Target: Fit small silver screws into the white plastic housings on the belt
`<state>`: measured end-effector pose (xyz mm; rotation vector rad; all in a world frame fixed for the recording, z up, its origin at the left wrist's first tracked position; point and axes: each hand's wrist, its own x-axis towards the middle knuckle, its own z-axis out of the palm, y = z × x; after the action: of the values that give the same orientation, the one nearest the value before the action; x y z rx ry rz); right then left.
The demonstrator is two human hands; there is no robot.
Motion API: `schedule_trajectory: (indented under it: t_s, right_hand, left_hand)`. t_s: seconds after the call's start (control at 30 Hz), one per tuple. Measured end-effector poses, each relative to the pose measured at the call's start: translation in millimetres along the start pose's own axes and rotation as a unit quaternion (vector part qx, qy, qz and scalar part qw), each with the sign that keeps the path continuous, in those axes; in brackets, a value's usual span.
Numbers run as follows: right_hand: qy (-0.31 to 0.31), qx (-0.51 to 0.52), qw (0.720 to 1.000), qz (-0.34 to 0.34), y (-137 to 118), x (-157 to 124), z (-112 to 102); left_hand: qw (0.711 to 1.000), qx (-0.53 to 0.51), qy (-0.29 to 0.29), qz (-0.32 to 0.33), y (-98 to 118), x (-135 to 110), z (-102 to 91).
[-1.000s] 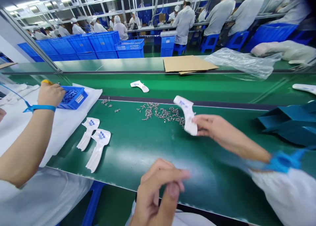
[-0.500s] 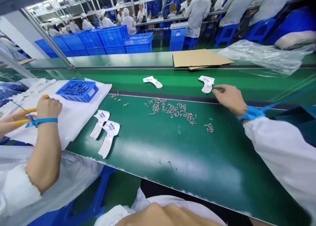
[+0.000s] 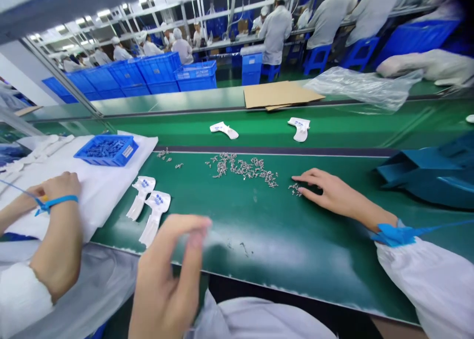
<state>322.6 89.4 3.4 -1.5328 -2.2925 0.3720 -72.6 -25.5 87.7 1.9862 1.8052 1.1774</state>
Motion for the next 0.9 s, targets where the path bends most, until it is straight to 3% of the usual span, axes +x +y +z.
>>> schedule_trajectory:
  t_s: [0.07,0.13,0.23,0.33,0.43,0.53,0.63,0.8,0.9]
  right_hand:
    - [-0.005,0.008,1.0,-0.009,-3,2,-2]
    - [0.011,0.014,1.0,0.001,-5,4,-3]
    - [0.043,0.011,0.999,0.011,-1,7,1]
    - [0.027,-0.001,0.999,-0.018,7,9,5]
    - [0.017,-0.004,1.0,-0.021,13,9,7]
    - [0.033,0.0,0.999,0.004,14,9,7]
    - [0.059,0.012,0.998,0.029,10,8,5]
    - [0.09,0.057,0.99,0.093,0,7,-1]
    - [0.101,0.124,0.981,0.107,-8,6,-5]
  left_hand:
    - [0.996,0.087,0.0,-0.004,-13,13,2.9]
    - [0.976,0.215,0.021,-0.016,-43,23,8.3]
    - [0.933,0.349,0.033,-0.085,-93,26,14.2]
    - [0.92,0.381,-0.003,-0.095,-124,16,13.7]
    - [0.938,0.342,-0.019,-0.048,-130,1,13.3]
    - [0.964,0.262,-0.033,0.036,-113,-19,23.5]
    - [0.975,0.194,-0.076,0.08,-76,-43,48.5]
    - [0.983,0.119,-0.122,0.07,-2,-67,100.4]
    - [0.985,0.088,-0.139,0.052,22,-66,116.1]
